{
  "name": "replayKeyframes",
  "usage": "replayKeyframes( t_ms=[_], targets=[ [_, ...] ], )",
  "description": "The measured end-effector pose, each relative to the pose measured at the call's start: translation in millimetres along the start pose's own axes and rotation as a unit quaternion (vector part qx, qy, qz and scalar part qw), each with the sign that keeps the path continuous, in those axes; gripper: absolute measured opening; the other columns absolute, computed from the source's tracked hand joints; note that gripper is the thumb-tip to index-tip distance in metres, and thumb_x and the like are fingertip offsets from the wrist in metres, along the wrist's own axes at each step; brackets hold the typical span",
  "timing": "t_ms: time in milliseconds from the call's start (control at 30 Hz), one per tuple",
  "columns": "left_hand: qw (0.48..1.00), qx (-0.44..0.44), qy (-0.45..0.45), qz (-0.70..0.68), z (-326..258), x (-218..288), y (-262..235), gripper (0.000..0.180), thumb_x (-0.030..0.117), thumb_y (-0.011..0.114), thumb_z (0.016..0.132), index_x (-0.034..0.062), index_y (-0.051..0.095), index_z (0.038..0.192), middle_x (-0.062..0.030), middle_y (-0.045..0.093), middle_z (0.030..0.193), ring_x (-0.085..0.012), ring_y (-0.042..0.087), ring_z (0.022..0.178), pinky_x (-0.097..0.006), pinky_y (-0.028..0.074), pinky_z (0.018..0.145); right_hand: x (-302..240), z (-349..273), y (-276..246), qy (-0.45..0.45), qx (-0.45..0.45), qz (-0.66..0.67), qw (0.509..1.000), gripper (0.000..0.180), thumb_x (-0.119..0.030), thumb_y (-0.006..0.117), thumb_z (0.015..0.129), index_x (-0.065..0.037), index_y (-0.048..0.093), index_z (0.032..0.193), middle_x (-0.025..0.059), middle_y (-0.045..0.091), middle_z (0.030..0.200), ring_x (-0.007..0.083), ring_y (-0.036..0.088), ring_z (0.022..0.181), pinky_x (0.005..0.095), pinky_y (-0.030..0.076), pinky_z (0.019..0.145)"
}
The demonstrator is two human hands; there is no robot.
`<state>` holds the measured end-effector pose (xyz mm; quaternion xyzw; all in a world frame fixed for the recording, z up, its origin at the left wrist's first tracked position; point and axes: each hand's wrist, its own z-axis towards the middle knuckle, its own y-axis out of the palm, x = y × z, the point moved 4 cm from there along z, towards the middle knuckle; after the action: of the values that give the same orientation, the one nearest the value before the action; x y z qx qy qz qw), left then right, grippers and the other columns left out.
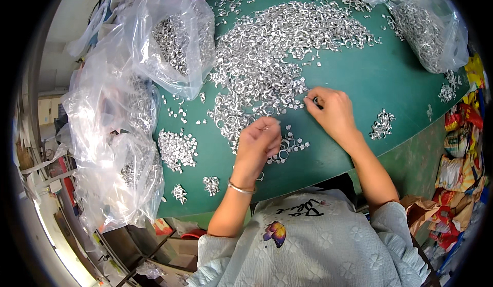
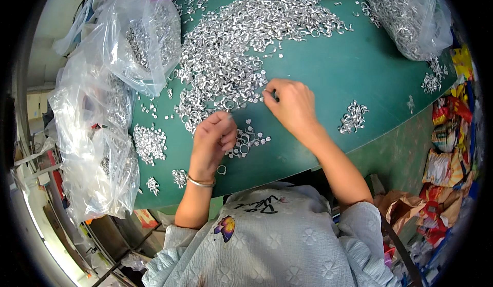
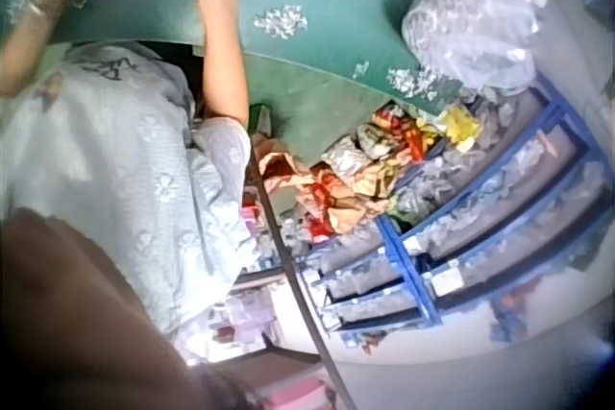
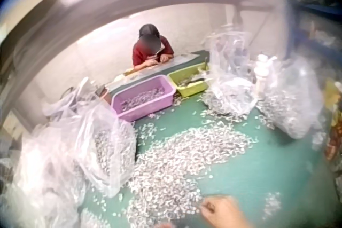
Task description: The person sorts small metal rings and circular components on a green table by hand, picking up individual pieces from a large pile and grouping similar items together or moving them into bags.
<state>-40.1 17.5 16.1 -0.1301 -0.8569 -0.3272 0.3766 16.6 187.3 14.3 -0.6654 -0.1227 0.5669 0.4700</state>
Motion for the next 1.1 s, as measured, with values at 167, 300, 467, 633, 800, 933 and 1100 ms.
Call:
replayKeyframes(
  t_ms=[167,300,467,633,800,933,1100],
  targets=[
    [0.956,-0.116,-0.008,-0.270,-0.1,1.2,-8.8,0.026,0.023,0.047,0.087,0.0047,0.037,0.070,-0.0062,0.037,0.070,-0.0112,0.031,0.053,-0.022,0.028,0.044,14.6,-3.3,3.8,0.165,-0.178,0.629,0.739,0.012,-0.013,0.060,0.087,-0.005,0.056,0.080,-0.0017,0.049,0.065,0.0075,0.044,0.057,0.0233,0.032,0.044],
    [0.957,-0.138,-0.053,-0.248,20.0,-5.5,-21.4,0.029,0.025,0.046,0.092,0.0047,0.042,0.072,-0.0039,0.040,0.067,-0.0097,0.035,0.054,-0.022,0.030,0.044,2.4,0.5,-6.0,0.193,-0.179,0.822,0.505,0.008,-0.011,0.058,0.088,-0.004,0.056,0.085,-0.0017,0.047,0.064,0.0055,0.039,0.053,0.0198,0.028,0.043],
    [0.999,0.008,0.021,0.047,16.9,7.3,-1.7,0.029,0.025,0.044,0.097,-0.0003,0.056,0.091,-0.0048,0.051,0.076,-0.0087,0.041,0.058,-0.021,0.032,0.046,17.0,3.9,-3.5,0.223,-0.156,0.650,0.710,0.012,-0.013,0.060,0.088,-0.001,0.060,0.086,-0.0051,0.045,0.061,0.0053,0.037,0.049,0.0186,0.028,0.043],
    [0.992,0.056,0.003,-0.111,8.5,0.0,-8.1,0.031,0.026,0.044,0.098,-0.0008,0.059,0.099,-0.0037,0.052,0.076,-0.0079,0.041,0.058,-0.019,0.033,0.049,-6.4,-5.4,-15.5,-0.029,-0.025,0.093,0.995,0.018,-0.010,0.071,0.073,-0.008,0.067,0.090,0.0086,0.054,0.065,0.0215,0.053,0.052,0.0359,0.040,0.050],
    [0.988,0.064,0.105,0.095,14.8,5.7,-14.0,0.023,0.020,0.051,0.096,-0.0008,0.060,0.097,-0.0005,0.049,0.066,-0.0068,0.040,0.054,-0.021,0.033,0.048,-6.6,6.1,3.7,-0.070,0.030,-0.011,0.997,0.014,-0.011,0.069,0.075,-0.009,0.066,0.088,0.0094,0.059,0.073,0.0306,0.057,0.060,0.0393,0.043,0.053],
    [0.811,0.139,0.252,0.509,32.7,20.8,8.1,0.016,0.015,0.066,0.084,0.0019,0.062,0.091,-0.0021,0.051,0.058,-0.0132,0.046,0.048,-0.028,0.037,0.045,-4.7,11.3,10.0,-0.101,0.072,-0.048,0.991,0.011,-0.010,0.068,0.076,-0.007,0.066,0.086,0.0107,0.058,0.071,0.0293,0.057,0.059,0.0391,0.043,0.052],
    [0.678,0.153,0.322,0.643,43.4,18.2,19.4,0.019,0.017,0.069,0.078,0.0076,0.060,0.093,-0.0105,0.059,0.062,-0.0273,0.056,0.051,-0.037,0.042,0.047,16.0,7.7,-13.1,0.053,0.021,0.072,0.996,0.010,-0.008,0.067,0.075,-0.004,0.067,0.084,0.0118,0.058,0.066,0.0265,0.057,0.056,0.0379,0.042,0.051]
  ],
)
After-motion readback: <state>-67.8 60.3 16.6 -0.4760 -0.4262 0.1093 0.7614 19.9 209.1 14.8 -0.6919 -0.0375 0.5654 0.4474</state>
